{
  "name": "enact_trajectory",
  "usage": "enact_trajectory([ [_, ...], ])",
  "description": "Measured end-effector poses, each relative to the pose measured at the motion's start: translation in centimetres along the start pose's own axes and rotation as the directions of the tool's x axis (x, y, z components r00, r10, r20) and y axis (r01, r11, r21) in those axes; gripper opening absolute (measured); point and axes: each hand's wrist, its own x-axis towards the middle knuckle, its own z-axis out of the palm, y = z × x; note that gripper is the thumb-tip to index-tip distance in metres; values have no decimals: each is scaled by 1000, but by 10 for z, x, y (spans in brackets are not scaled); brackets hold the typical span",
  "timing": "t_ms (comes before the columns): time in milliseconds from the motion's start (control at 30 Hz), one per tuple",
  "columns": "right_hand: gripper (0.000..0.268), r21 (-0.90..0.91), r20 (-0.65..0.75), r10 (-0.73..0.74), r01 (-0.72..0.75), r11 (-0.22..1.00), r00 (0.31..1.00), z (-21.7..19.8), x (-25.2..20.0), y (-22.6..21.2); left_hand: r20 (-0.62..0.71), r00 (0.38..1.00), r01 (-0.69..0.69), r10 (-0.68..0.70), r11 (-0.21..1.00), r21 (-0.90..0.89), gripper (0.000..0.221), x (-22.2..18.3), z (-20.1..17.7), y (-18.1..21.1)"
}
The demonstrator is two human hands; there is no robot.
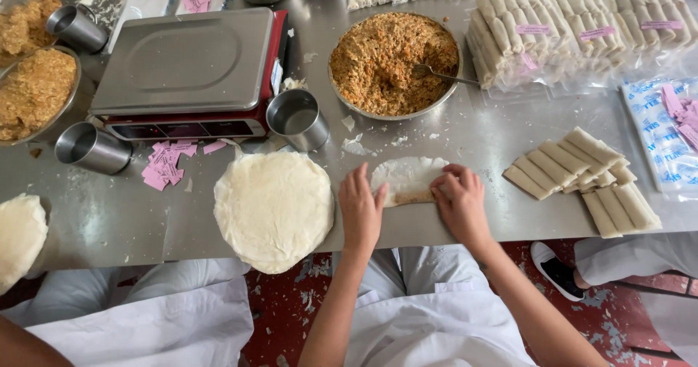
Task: Rolling spring rolls by placing filling on wrappers and folding them into cylinders on a production table.
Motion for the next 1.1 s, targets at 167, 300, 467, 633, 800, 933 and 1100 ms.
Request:
enact_trajectory([
  [167,40,-224,139,266,-231,947,954,-25,1,6,-95,983,160,-158,987,9,27,2,10,-4],
  [300,32,-136,243,313,-287,948,918,-36,8,-10,-48,974,223,-220,973,54,24,0,20,7],
  [467,42,199,308,405,-474,858,861,-52,14,-38,163,929,345,-332,937,-61,37,1,-8,28],
  [633,46,198,255,363,-415,888,896,-40,7,-33,4,974,219,-226,941,-258,46,-12,7,30],
  [800,57,361,87,267,-280,890,960,-39,8,-52,-107,991,40,-81,938,-344,62,-24,16,38],
  [933,51,539,19,284,-249,805,959,-29,4,-58,-162,944,-304,289,949,-80,28,-30,29,25],
  [1100,12,388,-83,123,-82,918,989,-22,0,-48,-101,907,-412,410,911,-4,30,-29,21,26],
])
